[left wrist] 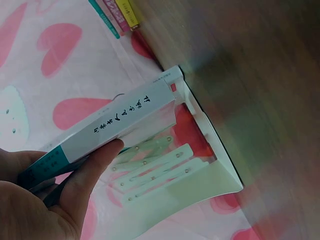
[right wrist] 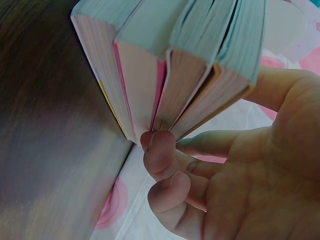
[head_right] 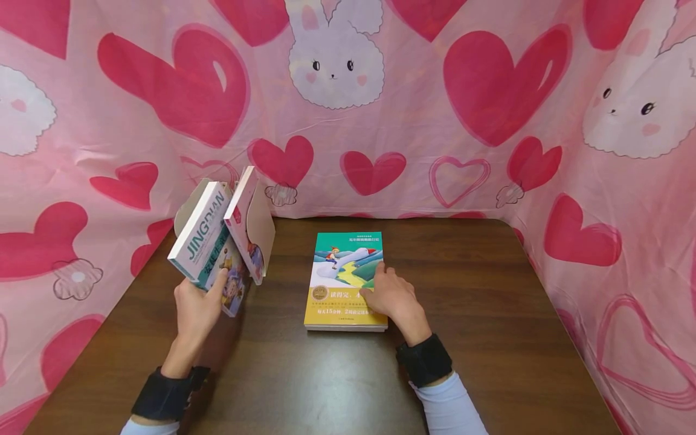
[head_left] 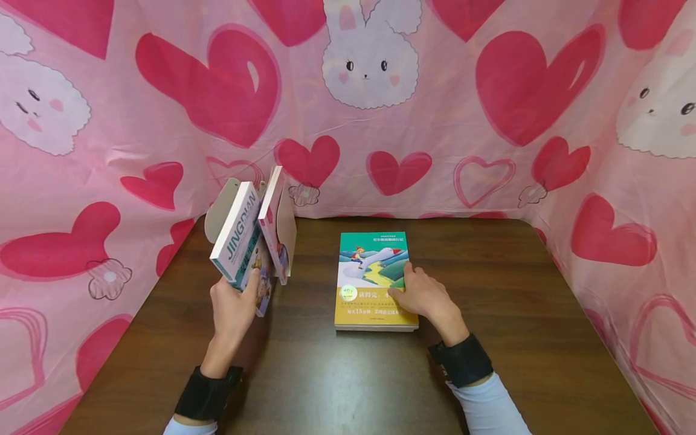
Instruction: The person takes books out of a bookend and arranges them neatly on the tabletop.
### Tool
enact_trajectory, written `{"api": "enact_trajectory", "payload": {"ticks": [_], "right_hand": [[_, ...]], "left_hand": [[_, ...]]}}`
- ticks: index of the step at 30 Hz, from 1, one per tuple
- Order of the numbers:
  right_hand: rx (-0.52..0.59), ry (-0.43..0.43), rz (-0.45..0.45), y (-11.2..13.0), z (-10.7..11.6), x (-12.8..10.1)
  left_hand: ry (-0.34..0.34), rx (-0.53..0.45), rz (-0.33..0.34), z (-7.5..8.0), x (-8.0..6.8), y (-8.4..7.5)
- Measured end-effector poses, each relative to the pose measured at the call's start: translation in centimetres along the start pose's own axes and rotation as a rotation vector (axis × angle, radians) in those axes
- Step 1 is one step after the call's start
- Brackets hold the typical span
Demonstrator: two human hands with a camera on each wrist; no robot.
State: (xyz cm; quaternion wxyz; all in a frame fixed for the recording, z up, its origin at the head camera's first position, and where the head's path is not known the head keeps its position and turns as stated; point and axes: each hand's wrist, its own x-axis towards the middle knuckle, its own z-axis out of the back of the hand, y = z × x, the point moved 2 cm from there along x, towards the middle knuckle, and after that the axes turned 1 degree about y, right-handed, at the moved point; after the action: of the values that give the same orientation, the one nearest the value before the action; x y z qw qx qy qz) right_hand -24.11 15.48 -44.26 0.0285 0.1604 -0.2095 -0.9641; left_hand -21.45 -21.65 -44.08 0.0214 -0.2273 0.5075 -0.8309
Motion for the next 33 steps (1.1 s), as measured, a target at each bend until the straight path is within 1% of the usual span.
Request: {"api": "enact_trajectory", "payload": {"ticks": [8, 15, 22, 29, 33], "right_hand": [[0.003, 0.007, 0.001, 0.2, 0.1, 0.1], [0.010, 0.004, 0.000, 0.0, -0.1, 0.0], [0.011, 0.001, 0.006, 0.0, 0.0, -0.1], [0.008, 0.008, 0.003, 0.0, 0.0, 0.0], [0.009, 0.007, 0.001, 0.0, 0.0, 0.1]], "left_hand": [[-0.029, 0.008, -0.014, 0.4, -0.8, -0.2], [-0.037, 0.019, -0.012, 0.8, -2.0, -0.5], [-0.065, 0.021, -0.024, 1.3, -2.8, -1.0], [-0.045, 0.016, -0.002, 2.0, -4.0, -1.6], [-0.034, 0.017, -0.008, 2.2, -4.5, -1.9]]}}
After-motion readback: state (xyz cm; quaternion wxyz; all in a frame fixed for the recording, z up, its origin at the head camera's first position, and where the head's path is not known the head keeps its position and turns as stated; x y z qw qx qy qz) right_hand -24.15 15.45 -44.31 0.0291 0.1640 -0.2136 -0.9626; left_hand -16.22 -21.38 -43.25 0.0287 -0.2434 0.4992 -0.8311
